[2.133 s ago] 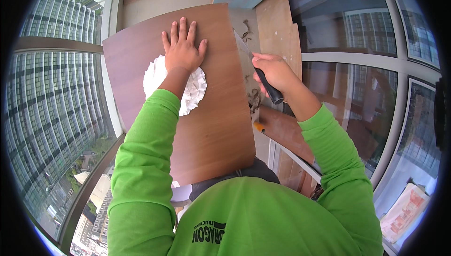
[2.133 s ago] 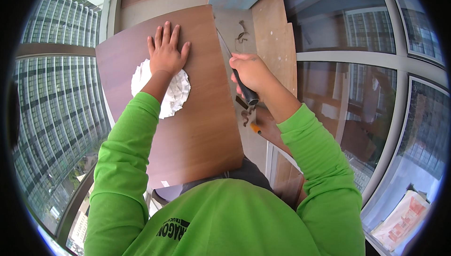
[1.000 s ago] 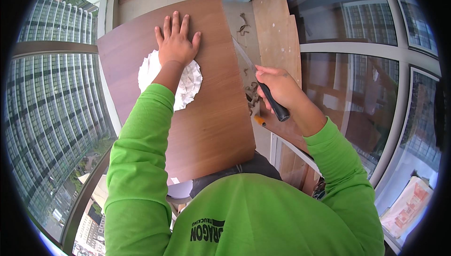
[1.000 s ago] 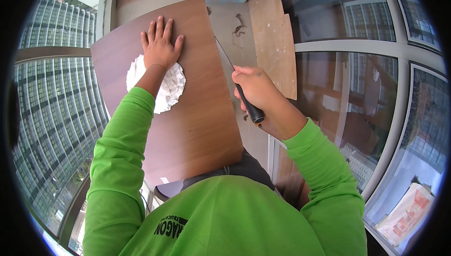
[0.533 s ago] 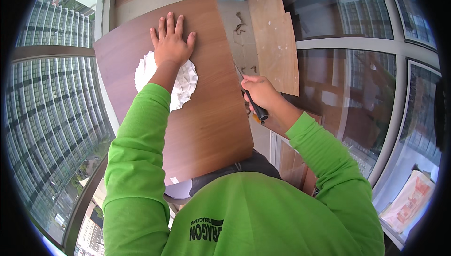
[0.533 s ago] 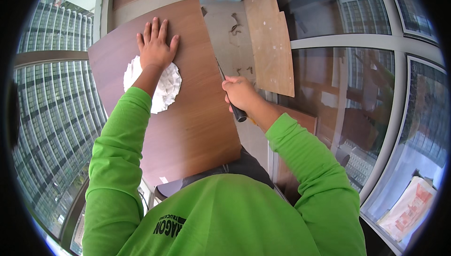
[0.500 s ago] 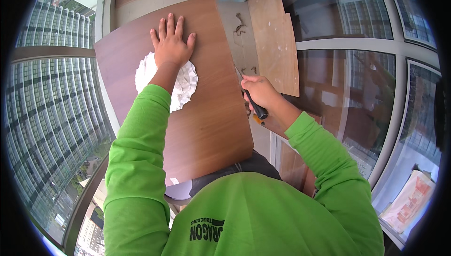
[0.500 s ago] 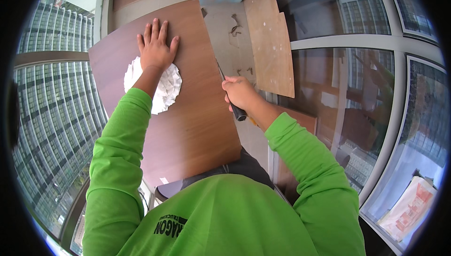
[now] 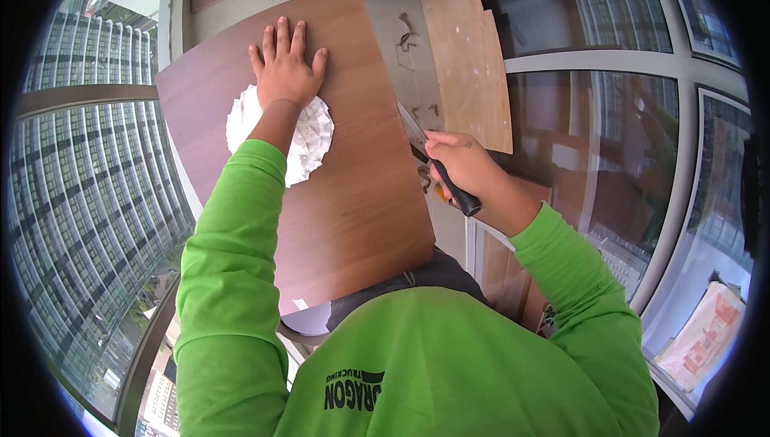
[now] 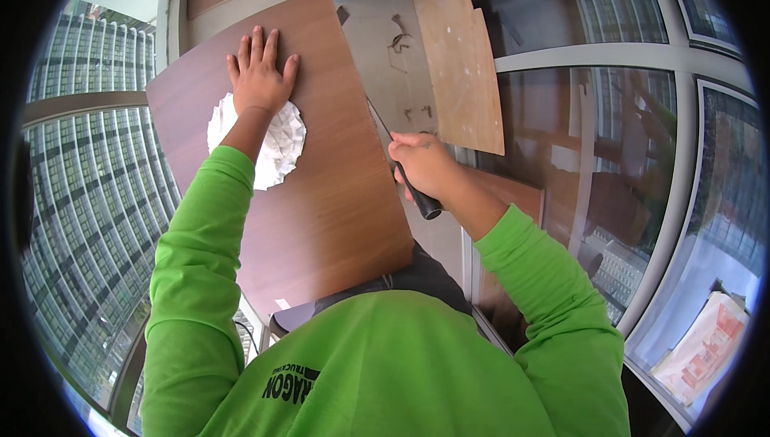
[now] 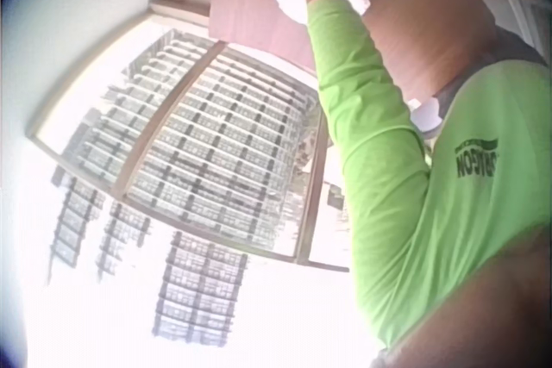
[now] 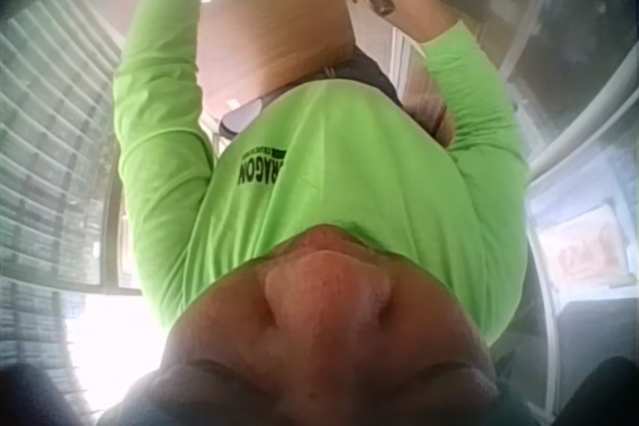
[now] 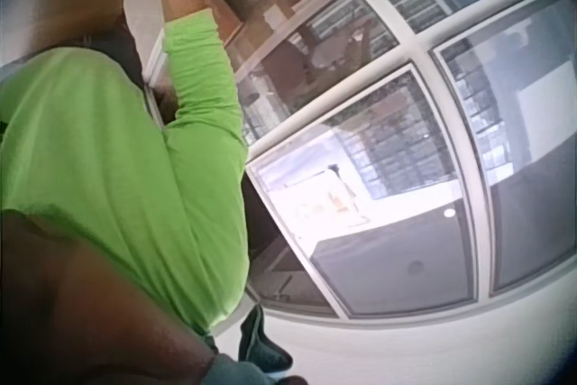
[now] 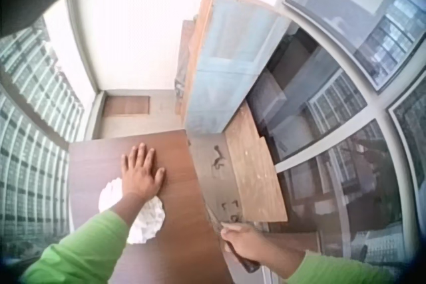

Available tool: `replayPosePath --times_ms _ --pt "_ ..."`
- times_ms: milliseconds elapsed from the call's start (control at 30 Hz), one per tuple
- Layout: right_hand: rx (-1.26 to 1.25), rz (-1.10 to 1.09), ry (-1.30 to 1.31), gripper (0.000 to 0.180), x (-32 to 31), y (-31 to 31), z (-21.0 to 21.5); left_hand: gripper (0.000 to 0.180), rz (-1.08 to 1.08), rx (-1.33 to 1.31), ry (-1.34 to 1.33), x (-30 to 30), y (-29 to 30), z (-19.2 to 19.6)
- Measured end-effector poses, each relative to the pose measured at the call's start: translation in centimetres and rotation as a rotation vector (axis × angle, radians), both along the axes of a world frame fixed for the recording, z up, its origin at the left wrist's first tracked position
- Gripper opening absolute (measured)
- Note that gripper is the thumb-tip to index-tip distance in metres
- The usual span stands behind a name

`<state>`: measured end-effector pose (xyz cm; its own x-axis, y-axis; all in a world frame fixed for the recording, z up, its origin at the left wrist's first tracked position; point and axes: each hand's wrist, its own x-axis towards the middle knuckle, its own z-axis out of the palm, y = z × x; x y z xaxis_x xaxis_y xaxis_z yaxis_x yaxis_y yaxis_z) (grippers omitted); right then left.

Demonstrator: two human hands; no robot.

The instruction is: The person uses a chisel to carve a curved shape into a rectangular wooden board. They hold the board steady with their left hand while repeatedly striking the chisel with their right hand to remove wood shavings along the edge.

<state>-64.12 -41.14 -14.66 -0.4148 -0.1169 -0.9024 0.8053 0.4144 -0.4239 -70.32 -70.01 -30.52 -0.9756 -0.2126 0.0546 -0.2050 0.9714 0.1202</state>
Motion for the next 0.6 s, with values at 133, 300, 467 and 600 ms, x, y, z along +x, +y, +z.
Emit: replayPosePath --times_ms 133,300,467,600 --pt "-0.002 -0.007 -0.008 0.056 0.8 0.0 1.6 0.069 -0.002 -0.007 0.013 0.1 0.0 -0.2" --pt "0.062 -0.012 -0.066 0.056 1.9 0.8 -2.5 0.069 -0.014 0.003 0.015 -0.4 0.5 0.1" --pt "0.025 0.047 -0.003 0.058 2.3 1.0 3.4 0.069 0.01 -0.027 0.007 0.5 -0.4 -0.5" --pt "0.079 -0.003 -0.036 0.052 4.7 1.0 -2.3 0.069 -0.015 -0.022 0.029 -0.2 0.5 -0.4"
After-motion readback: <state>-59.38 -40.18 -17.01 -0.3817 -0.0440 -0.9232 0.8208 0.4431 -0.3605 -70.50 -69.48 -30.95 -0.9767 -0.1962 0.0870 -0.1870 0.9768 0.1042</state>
